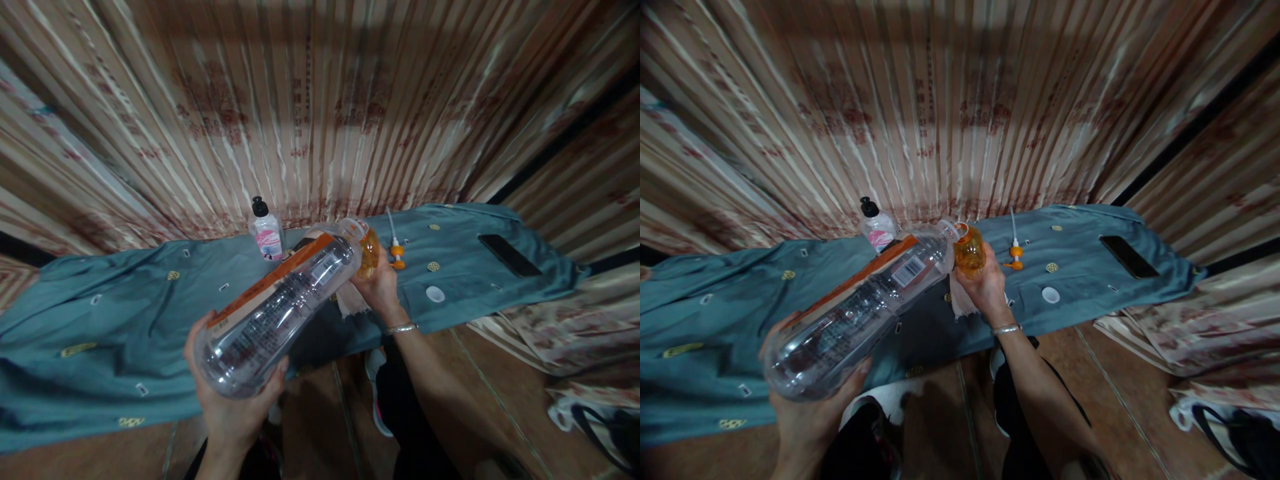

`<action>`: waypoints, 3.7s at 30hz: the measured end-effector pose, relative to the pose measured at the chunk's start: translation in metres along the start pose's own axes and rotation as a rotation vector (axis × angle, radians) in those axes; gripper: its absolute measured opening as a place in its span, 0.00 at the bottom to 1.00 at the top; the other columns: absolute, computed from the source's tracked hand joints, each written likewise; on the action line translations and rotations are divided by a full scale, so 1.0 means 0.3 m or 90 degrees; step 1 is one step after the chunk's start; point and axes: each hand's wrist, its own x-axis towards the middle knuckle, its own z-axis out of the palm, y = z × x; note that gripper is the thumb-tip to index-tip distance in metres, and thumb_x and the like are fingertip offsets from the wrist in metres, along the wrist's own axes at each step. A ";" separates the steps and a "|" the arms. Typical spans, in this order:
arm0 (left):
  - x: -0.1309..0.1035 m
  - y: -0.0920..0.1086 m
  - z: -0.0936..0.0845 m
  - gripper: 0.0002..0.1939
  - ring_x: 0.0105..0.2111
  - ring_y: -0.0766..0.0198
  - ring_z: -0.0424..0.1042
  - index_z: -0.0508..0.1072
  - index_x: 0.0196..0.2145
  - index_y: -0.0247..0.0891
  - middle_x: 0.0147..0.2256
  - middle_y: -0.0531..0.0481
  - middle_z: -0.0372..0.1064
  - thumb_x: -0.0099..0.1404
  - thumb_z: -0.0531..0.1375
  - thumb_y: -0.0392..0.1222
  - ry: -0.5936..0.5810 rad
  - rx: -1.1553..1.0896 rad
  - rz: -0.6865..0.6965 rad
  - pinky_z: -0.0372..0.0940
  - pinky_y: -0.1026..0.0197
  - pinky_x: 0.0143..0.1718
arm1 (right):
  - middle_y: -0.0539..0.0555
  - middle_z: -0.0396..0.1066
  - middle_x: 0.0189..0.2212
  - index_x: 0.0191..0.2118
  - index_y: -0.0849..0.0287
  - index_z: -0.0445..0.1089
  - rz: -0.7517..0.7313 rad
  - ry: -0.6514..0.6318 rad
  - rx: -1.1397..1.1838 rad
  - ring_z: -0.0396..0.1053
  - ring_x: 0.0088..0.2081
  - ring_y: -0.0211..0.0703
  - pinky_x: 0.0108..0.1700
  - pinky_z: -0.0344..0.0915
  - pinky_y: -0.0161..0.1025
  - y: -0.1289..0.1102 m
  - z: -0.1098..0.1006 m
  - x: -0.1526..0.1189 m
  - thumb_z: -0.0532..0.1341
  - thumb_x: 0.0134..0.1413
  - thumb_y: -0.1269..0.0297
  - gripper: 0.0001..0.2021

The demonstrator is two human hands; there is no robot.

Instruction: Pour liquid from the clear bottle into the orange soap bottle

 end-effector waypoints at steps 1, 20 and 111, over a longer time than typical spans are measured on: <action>-0.001 0.003 0.002 0.51 0.58 0.47 0.73 0.66 0.65 0.40 0.60 0.39 0.67 0.48 0.79 0.53 0.016 -0.006 -0.015 0.72 0.46 0.62 | 0.63 0.83 0.48 0.61 0.58 0.67 0.001 0.000 0.000 0.84 0.47 0.62 0.49 0.81 0.55 0.000 -0.001 -0.001 0.73 0.50 0.52 0.35; -0.001 -0.038 -0.022 0.55 0.59 0.48 0.73 0.62 0.71 0.41 0.62 0.38 0.66 0.50 0.80 0.47 -0.061 0.024 0.064 0.73 0.50 0.60 | 0.66 0.83 0.49 0.64 0.61 0.66 0.002 0.014 0.004 0.83 0.48 0.65 0.50 0.81 0.57 0.012 0.006 -0.001 0.74 0.48 0.53 0.39; 0.010 0.041 0.035 0.45 0.47 0.54 0.79 0.66 0.62 0.39 0.52 0.42 0.72 0.52 0.79 0.52 -0.009 -0.070 0.012 0.78 0.57 0.46 | 0.65 0.83 0.52 0.64 0.60 0.68 -0.023 0.021 -0.005 0.83 0.49 0.62 0.51 0.81 0.54 0.017 0.016 0.003 0.73 0.48 0.54 0.37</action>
